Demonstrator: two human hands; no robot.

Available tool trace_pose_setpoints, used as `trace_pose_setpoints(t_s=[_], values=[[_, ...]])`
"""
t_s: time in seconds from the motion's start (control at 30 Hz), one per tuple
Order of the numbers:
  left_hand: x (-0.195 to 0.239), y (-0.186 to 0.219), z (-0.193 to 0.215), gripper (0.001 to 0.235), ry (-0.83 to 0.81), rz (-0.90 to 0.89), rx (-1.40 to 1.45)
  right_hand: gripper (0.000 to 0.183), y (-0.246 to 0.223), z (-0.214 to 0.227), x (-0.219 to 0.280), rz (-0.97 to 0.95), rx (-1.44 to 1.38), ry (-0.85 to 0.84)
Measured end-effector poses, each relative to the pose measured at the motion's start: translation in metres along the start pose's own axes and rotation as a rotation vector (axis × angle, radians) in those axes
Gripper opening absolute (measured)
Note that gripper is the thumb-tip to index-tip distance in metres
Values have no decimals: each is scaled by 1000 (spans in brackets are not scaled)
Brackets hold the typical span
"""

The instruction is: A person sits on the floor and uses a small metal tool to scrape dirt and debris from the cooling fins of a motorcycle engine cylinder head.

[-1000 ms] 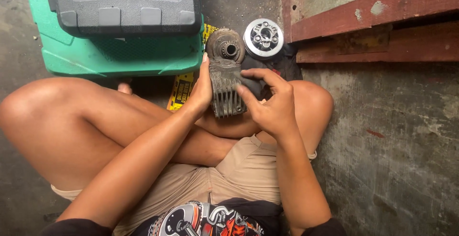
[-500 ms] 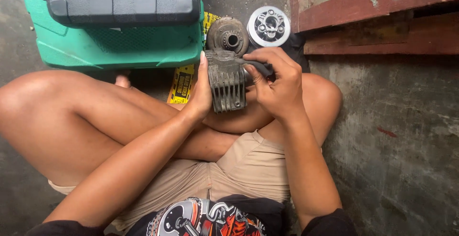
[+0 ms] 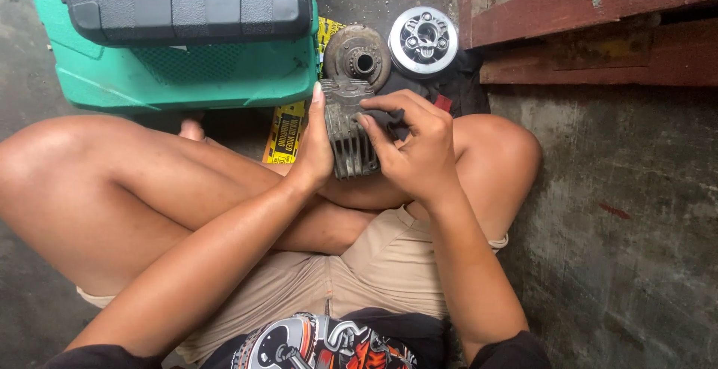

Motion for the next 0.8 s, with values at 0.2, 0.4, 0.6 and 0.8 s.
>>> trace_pose_setpoints(t_s=[0.2, 0.4, 0.6, 0.8], values=[[-17, -31, 4, 86, 43, -19, -33, 12, -9, 1, -19, 58, 62, -122], [-19, -35, 6, 84, 16, -15, -60, 12, -16, -14, -30, 39, 171, -147], [-15, -26, 7, 88, -29, -30, -67, 12, -8, -21, -31, -145, 296, -158], [-18, -27, 7, 86, -50, -53, -103, 14, -11, -31, -34, -152, 420, -160]])
Point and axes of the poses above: each hand's wrist, its own x-axis away from the middle knuckle, its own z-axis out of the back of the hand, y = z × x, the point moved 3 cm from there along -x, towards the middle knuckle, and after that the axes turned 7 degrees about -x, right-handed, at the moved point
